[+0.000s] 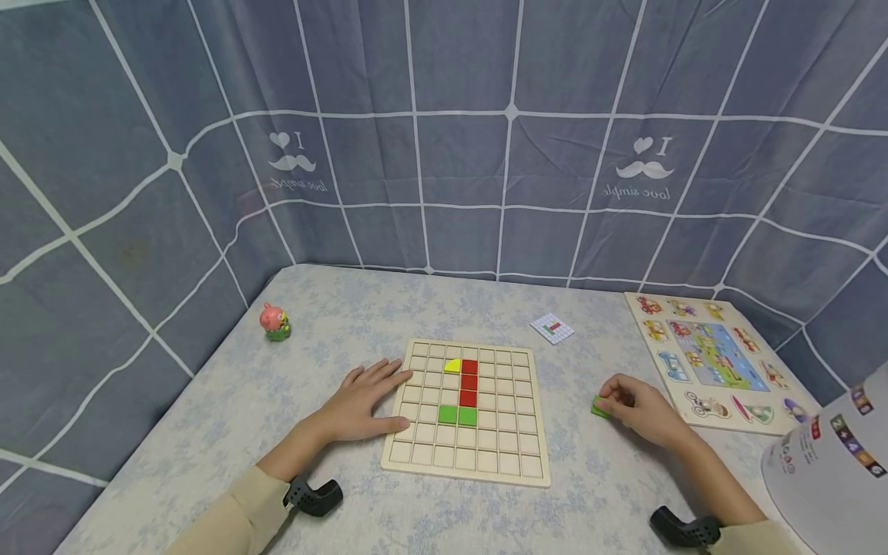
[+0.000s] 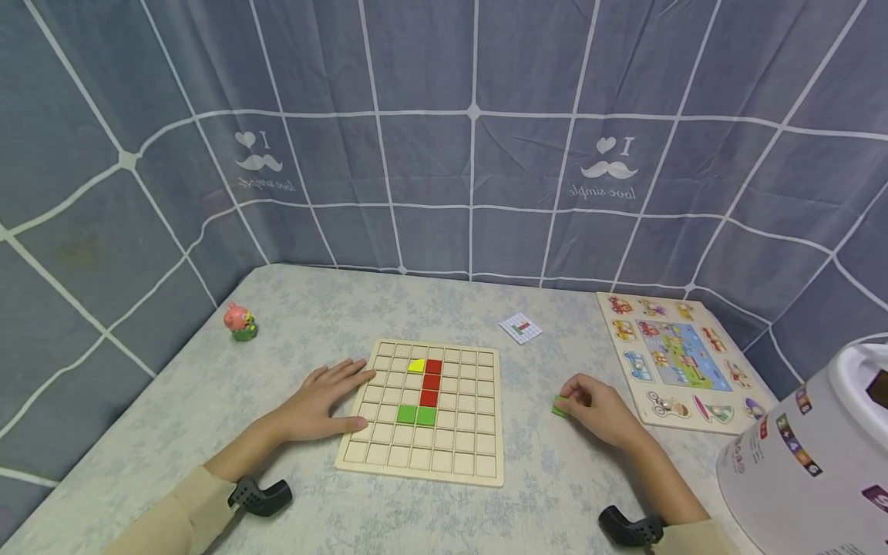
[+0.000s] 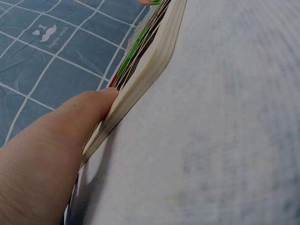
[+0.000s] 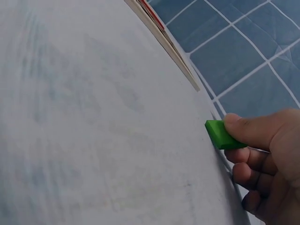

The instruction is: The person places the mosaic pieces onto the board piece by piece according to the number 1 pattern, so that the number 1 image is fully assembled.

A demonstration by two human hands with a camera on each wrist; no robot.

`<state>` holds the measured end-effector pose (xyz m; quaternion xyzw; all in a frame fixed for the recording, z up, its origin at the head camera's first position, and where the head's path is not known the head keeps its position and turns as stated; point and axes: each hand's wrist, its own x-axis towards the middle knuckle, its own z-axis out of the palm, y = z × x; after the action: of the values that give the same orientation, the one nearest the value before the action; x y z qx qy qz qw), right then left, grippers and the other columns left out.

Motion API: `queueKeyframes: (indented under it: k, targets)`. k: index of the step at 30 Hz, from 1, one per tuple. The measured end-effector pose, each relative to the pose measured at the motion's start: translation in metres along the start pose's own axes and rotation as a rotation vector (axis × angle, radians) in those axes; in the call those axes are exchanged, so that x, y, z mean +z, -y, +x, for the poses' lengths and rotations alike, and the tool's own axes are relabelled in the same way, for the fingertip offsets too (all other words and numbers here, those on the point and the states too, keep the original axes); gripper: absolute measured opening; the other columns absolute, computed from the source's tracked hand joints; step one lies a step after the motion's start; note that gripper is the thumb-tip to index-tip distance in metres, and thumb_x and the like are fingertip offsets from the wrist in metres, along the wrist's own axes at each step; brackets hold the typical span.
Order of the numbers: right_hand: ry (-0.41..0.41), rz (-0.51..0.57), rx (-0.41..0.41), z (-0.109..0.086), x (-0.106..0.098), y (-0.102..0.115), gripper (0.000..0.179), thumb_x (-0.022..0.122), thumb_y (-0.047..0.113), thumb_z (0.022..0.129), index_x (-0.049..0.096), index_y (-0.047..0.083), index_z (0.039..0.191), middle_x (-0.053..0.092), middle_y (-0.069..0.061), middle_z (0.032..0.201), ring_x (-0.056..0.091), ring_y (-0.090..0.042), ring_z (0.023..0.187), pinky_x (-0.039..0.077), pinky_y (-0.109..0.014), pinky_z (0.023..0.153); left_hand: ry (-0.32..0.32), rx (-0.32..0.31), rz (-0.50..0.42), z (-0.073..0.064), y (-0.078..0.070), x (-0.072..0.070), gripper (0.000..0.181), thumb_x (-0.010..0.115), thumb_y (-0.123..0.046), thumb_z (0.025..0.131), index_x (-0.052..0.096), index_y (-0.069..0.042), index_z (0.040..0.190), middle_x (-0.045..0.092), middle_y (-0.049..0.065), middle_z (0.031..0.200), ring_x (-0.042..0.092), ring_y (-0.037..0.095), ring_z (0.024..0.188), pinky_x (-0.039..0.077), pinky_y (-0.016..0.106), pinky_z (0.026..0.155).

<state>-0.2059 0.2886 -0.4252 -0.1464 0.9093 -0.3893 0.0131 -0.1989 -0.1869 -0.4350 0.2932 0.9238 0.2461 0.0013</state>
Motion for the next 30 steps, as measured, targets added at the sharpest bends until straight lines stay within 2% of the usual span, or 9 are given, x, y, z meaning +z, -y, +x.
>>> queueKeyframes:
  k: [7,15,30]
  targets:
    - [-0.021,0.084,-0.046,0.0,0.008,0.01,0.012,0.067,0.012,0.094,0.061,0.002,0.097,0.057,-0.002,0.075,0.049,-0.009,0.06,0.046,-0.026,0.051,-0.003,0.001,0.006,0.0,0.0,0.0,0.079,0.062,-0.056,0.088,0.039,-0.014,0.151,0.029,0.014,0.157,0.02,0.037,0.145,0.01,0.064,0.11]
    - [-0.015,0.094,-0.062,0.005,0.019,0.02,0.011,0.069,0.012,0.092,0.061,0.004,0.092,0.058,-0.003,0.073,0.051,-0.01,0.059,0.045,-0.025,0.05,-0.005,-0.004,0.0,0.0,0.002,0.001,0.08,0.063,-0.056,0.087,0.038,-0.016,0.152,0.028,0.012,0.158,0.019,0.035,0.146,0.01,0.063,0.111]
    - [0.071,0.162,-0.139,0.015,0.039,0.046,0.011,0.069,0.013,0.092,0.061,0.005,0.094,0.055,-0.001,0.072,0.047,-0.009,0.058,0.04,-0.023,0.05,0.006,-0.011,0.0,-0.001,0.001,0.001,0.081,0.063,-0.057,0.087,0.037,-0.016,0.152,0.027,0.012,0.158,0.018,0.035,0.146,0.009,0.063,0.111]
